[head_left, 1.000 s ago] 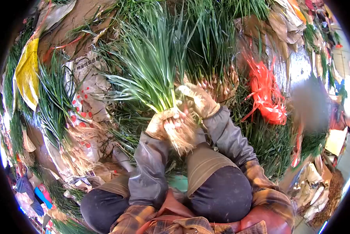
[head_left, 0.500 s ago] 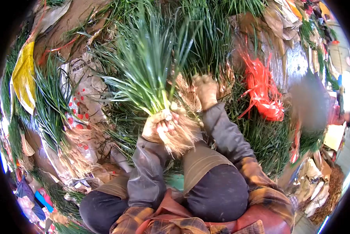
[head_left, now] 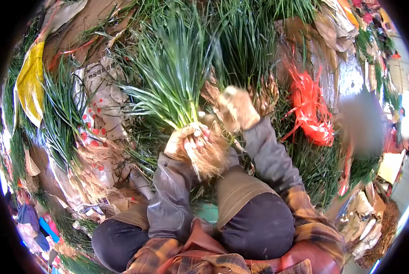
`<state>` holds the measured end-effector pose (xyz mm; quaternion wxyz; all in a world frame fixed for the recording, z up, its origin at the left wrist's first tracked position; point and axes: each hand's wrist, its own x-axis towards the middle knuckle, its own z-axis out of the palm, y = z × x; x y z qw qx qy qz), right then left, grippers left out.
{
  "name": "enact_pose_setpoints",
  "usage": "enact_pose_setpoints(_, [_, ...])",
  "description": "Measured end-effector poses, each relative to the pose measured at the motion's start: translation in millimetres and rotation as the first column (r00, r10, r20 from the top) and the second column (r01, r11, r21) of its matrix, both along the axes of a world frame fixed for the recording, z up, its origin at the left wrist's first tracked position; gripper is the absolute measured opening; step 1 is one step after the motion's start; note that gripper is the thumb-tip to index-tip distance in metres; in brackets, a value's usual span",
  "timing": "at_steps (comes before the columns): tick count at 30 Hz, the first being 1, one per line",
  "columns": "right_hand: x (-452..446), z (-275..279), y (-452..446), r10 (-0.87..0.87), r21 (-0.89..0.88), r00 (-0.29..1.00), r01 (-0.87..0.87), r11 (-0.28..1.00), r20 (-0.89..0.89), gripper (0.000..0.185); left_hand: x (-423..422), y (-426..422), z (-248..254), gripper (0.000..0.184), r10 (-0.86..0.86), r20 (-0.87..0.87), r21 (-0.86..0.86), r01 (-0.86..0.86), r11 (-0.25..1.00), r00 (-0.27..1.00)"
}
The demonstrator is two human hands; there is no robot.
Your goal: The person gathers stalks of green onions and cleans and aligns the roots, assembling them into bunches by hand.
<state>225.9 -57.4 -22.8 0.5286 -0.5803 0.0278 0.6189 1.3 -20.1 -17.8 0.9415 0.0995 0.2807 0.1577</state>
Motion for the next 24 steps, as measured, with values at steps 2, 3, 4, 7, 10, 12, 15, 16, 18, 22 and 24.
enact_pose_setpoints(2, [-32.8, 23.4, -7.9, 0.441, -0.085, 0.559, -0.549, 0.831, 0.702, 0.015, 5.6, -5.1, -2.9, 0.035, -0.014, -0.11, -0.008, 0.014, 1.0, 0.994])
enact_pose_setpoints(3, [-39.4, 1.7, -17.1, 0.39, -0.233, 0.094, -0.667, 0.708, 0.916, 0.009, 7.8, -4.4, 2.5, 0.032, -0.034, -0.133, 0.005, 0.035, 0.999, 0.991])
enact_pose_setpoints(4, [-40.0, 1.5, -17.8, 0.388, -0.233, 0.095, -0.661, 0.713, 0.917, 0.009, 9.4, -3.7, 8.2, 0.033, -0.03, -0.133, -0.025, 0.027, 0.999, 0.991])
enact_pose_setpoints(7, [-34.5, 5.4, -18.8, -0.02, -0.121, 0.746, 0.135, 0.983, 0.666, 0.017, 1.9, -0.3, 8.1, 0.029, 0.027, -0.017, -0.025, -0.028, 0.999, 0.999])
enact_pose_setpoints(10, [-11.3, 14.1, -15.9, 0.644, -0.638, 0.062, -0.096, 0.764, 0.762, 0.032, 4.1, -2.4, 6.8, 0.029, 0.086, 0.057, 0.007, -0.087, 0.996, 0.995])
enact_pose_setpoints(12, [1.7, -12.4, -18.9, 0.796, -0.764, 0.086, -0.237, 0.6, 0.599, 0.03, 6.8, -1.4, 15.6, 0.036, 0.036, 0.032, -0.015, -0.035, 0.999, 0.999])
enact_pose_setpoints(15, [7.4, -7.5, -25.0, 0.667, -0.635, 0.273, -0.206, 0.744, 0.693, 0.019, 6.7, -6.3, 8.3, 0.043, 0.08, 0.126, -0.078, -0.07, 0.994, 0.989])
enact_pose_setpoints(16, [2.9, 7.3, -30.2, 0.567, -0.504, 0.155, -0.312, 0.805, 0.809, 0.024, 3.1, -3.4, 6.9, 0.041, 0.055, 0.127, -0.084, -0.044, 0.995, 0.99])
enact_pose_setpoints(18, [-2.6, -3.0, -44.1, 0.473, -0.403, 0.014, -0.503, 0.765, 0.881, 0.023, 2.3, 1.4, 4.0, 0.039, 0.036, 0.105, -0.08, -0.028, 0.996, 0.994])
enact_pose_setpoints(22, [-49.6, 38.5, -45.6, 0.334, -0.21, 0.052, -0.684, 0.699, 0.941, 0.016, 6.2, -13.6, -1.4, 0.035, 0.078, -0.044, -0.098, -0.082, 0.992, 0.996])
enact_pose_setpoints(24, [-41.2, 14.0, -52.5, 0.296, 0.106, 0.636, -0.515, 0.851, 0.713, 0.017, 7.7, -12.8, 2.4, 0.032, 0.077, -0.064, -0.124, -0.084, 0.989, 0.995])
